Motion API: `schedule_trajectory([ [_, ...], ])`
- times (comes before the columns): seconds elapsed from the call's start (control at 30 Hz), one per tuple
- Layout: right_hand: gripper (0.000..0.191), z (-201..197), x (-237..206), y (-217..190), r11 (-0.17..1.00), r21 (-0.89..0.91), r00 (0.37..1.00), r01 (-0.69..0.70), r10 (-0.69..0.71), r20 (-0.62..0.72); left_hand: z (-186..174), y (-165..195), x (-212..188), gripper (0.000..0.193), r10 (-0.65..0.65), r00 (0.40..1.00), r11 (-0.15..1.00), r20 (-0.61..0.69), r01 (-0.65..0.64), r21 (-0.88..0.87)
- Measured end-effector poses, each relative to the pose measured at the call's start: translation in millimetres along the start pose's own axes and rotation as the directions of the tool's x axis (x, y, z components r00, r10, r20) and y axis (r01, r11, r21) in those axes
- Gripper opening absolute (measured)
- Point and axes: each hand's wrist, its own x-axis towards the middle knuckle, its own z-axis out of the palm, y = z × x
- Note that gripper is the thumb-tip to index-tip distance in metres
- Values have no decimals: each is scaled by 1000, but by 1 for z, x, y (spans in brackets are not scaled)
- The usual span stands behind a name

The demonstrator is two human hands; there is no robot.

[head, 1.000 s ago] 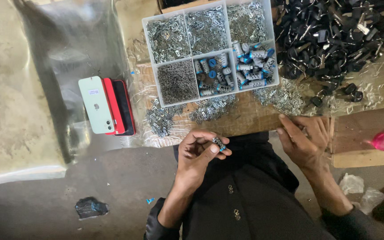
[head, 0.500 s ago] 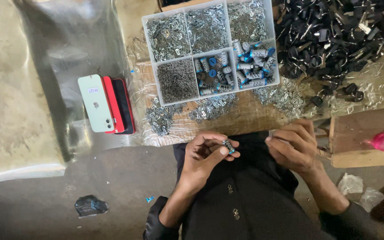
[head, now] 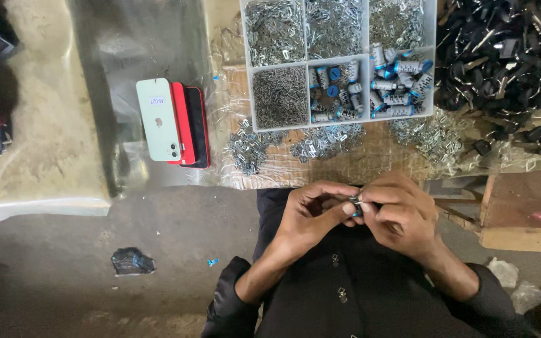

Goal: The person assembles lock cylinders by hand, inserting small metal pins into a cylindrical housing and then inserting the housing into a lock body. The person repeats this process multiple times, handling pins and lock components one at a time.

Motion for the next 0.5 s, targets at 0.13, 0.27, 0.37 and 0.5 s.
schedule_trajectory([
  [0.13,28,-11,1,2,994,-102,978,37,-16,207,-3,0,7,23,6,1000,996,-26,-4,87],
  [0.27,22,-36,-3,15,966,-45,861,-256,249,443,-7,6,7,19,-51,996,955,68,28,295],
  [0.37,30,-36,-16,21,852,-421,865,-312,438,246,-10,9,10,16,-44,997,974,63,29,226],
  [0.5,58,-30,-31,24,603,-766,900,-224,429,74,-9,10,15,18,12,999,991,-30,-8,133],
])
